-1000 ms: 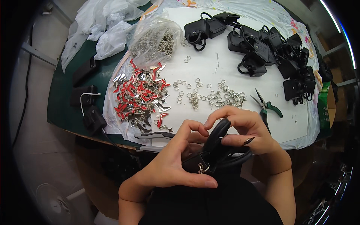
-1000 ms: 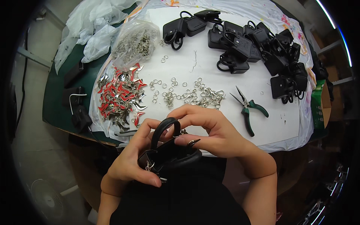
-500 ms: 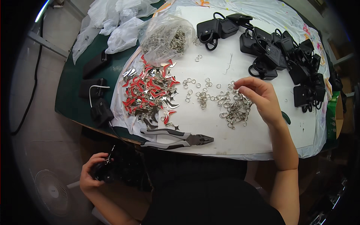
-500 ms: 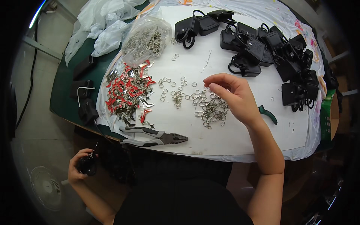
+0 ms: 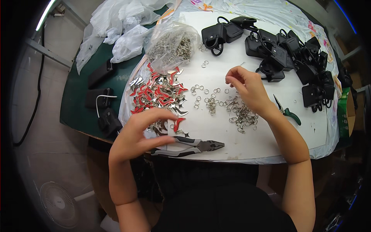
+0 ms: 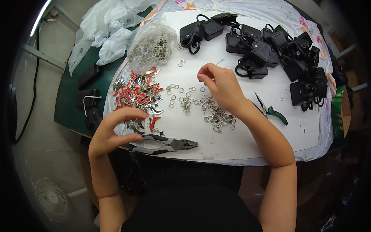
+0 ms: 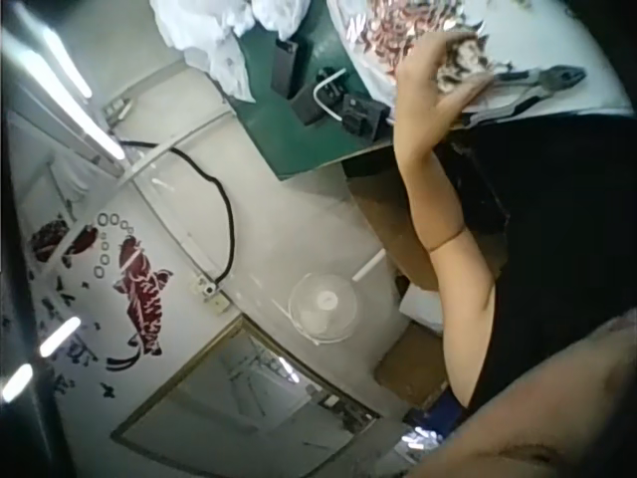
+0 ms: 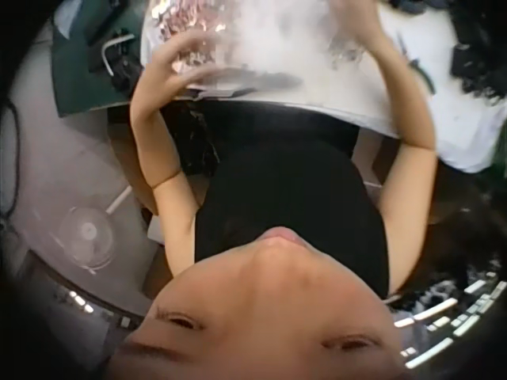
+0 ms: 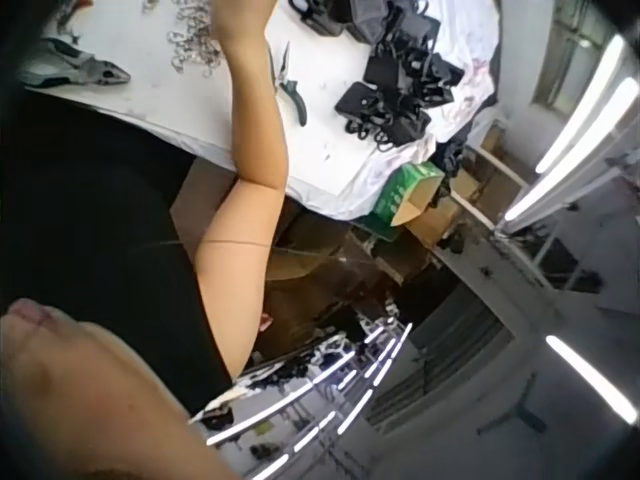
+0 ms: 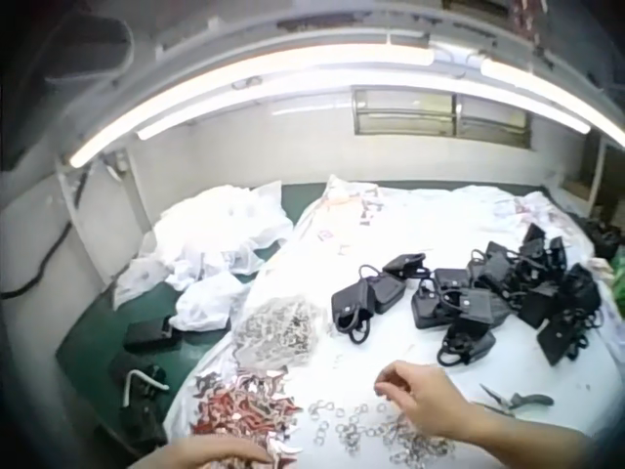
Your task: The person assembles keychains by hand, attaching small metal rings and charms to miniature black handbags using pliers.
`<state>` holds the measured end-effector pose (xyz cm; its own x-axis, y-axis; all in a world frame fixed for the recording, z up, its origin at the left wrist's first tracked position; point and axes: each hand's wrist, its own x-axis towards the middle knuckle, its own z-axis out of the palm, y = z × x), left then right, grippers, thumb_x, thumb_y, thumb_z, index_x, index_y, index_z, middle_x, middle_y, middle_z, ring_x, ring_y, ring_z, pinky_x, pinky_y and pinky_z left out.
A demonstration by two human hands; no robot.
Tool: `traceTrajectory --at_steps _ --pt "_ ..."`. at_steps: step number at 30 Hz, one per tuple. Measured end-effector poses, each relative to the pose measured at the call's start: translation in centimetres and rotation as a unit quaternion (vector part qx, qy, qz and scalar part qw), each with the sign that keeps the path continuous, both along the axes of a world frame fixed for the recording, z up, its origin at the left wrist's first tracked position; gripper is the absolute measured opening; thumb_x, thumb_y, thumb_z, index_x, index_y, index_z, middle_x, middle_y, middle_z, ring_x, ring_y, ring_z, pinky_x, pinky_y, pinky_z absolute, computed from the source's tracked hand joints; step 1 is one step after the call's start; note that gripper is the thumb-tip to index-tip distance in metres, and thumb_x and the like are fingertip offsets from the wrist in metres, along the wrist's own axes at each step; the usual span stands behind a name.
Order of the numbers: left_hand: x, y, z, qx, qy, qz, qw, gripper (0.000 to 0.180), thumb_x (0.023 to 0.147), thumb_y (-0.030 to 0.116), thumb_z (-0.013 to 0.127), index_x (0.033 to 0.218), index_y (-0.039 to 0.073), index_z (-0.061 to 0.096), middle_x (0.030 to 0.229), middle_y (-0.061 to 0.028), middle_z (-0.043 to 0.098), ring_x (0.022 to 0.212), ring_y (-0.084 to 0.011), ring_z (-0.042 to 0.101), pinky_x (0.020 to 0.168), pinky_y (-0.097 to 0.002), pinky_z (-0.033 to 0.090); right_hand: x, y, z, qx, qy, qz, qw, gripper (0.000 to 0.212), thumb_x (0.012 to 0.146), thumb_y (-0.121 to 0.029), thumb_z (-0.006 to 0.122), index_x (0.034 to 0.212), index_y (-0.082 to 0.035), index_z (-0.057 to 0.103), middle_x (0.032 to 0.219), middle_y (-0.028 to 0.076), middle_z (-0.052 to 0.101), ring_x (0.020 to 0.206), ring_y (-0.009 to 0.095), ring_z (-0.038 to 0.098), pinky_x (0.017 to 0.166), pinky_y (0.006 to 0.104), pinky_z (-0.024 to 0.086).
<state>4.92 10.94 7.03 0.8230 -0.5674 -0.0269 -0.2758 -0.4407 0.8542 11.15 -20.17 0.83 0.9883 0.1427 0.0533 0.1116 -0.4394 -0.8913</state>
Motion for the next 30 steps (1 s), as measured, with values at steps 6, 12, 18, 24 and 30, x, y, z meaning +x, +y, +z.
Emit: traceTrajectory --at_steps 6,12,18,24,30 --pt "12.8 -9.5 -3.7 0.041 -0.237 0.070 0.968 0.030 0.075 0.011 0.079 0.103 0.006 0.070 0.109 -0.0098 0.067 0.103 -0.0270 0.062 0.092 -0.0380 0.048 -2.7 -3.2 -0.2 0.162 0.068 -0.045 0.983 0.012 0.094 -0.004 0.062 0.101 0.002 0.067 0.082 0.005 0.069 0.072 0.006 0.060 0.064 0.0204 0.049" --pt "18.8 -12.1 -5.8 0.190 -0.369 0.060 0.908 0.018 0.074 0.014 0.081 0.084 0.003 0.070 0.109 -0.0086 0.065 0.105 -0.0283 0.055 0.096 -0.0376 0.044 -3.9 -3.6 -1.3 0.169 0.037 -0.055 0.983 0.014 0.091 -0.005 0.066 0.102 0.003 0.069 0.085 0.007 0.071 0.071 0.007 0.064 0.067 0.0209 0.052" --pt "15.7 -12.0 -0.9 -0.179 -0.082 0.109 0.974 0.024 0.088 0.019 0.072 0.075 0.000 0.065 0.116 -0.0115 0.067 0.097 -0.0167 0.060 0.091 -0.0318 0.044 -4.5 -4.0 -0.4 0.197 0.022 -0.063 0.978 0.013 0.091 -0.006 0.067 0.099 0.003 0.068 0.087 0.006 0.071 0.073 0.008 0.064 0.068 0.0223 0.054" --pt "2.6 -9.3 -1.6 -0.284 0.147 0.136 0.938 0.011 0.090 0.005 0.067 0.085 -0.005 0.066 0.116 -0.0149 0.066 0.097 -0.0133 0.062 0.088 -0.0277 0.047 -5.8 -4.1 0.9 0.239 0.040 -0.020 0.970 0.011 0.092 -0.005 0.066 0.099 0.003 0.065 0.087 0.005 0.067 0.073 0.007 0.061 0.066 0.0214 0.052" --pt "-4.6 -10.0 -5.7 -0.261 0.055 0.215 0.940 0.016 0.089 0.004 0.071 0.102 -0.004 0.065 0.125 -0.0191 0.060 0.115 -0.0234 0.059 0.102 -0.0360 0.044 -6.4 -3.7 0.3 0.225 0.078 -0.008 0.971 0.013 0.092 -0.005 0.067 0.103 0.003 0.066 0.088 0.005 0.068 0.074 0.007 0.061 0.067 0.0213 0.052"
